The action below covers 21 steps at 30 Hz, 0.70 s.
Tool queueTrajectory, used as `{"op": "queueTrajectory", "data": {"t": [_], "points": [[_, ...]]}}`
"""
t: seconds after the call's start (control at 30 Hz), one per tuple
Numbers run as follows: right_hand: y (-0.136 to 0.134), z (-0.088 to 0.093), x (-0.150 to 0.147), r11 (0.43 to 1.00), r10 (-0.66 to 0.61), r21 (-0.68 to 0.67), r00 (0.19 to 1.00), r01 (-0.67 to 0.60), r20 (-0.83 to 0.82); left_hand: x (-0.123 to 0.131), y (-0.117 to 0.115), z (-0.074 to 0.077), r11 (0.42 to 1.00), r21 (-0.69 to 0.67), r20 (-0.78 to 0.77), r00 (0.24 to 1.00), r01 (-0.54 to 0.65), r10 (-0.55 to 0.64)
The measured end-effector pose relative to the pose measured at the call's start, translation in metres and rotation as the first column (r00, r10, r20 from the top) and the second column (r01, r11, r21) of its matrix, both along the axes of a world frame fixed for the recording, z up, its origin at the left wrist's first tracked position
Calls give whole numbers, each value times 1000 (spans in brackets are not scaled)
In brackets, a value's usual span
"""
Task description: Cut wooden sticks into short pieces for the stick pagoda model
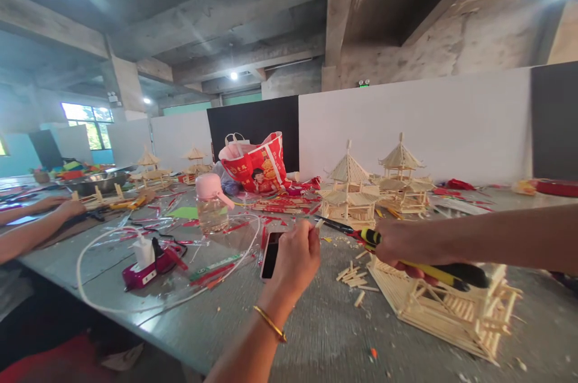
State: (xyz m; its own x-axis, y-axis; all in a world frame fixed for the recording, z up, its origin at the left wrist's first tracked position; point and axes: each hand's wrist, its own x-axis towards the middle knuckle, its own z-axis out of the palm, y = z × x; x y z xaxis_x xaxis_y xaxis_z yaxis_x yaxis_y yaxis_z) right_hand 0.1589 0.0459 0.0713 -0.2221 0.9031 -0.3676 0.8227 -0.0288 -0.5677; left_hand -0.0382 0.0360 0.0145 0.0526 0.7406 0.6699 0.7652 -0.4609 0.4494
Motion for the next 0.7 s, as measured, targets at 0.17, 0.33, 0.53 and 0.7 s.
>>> {"op": "queueTrajectory", "data": {"t": [0.17,0.33,0.53,0.7], "points": [[-9,11,-5,985,-29,-173,1000,27,-9,-2,4,1,988,-120,151,985,96,-77],[-20,28,-8,956,-32,-291,998,14,-58,-4,1,9,855,-194,623,734,481,-271],[-24,21,-1,937,-42,-348,994,4,-101,1,-1,8,887,-191,573,782,420,-246],[-31,23,-3,957,-63,-289,992,30,-108,0,-1,4,983,-76,292,946,167,-138]]}}
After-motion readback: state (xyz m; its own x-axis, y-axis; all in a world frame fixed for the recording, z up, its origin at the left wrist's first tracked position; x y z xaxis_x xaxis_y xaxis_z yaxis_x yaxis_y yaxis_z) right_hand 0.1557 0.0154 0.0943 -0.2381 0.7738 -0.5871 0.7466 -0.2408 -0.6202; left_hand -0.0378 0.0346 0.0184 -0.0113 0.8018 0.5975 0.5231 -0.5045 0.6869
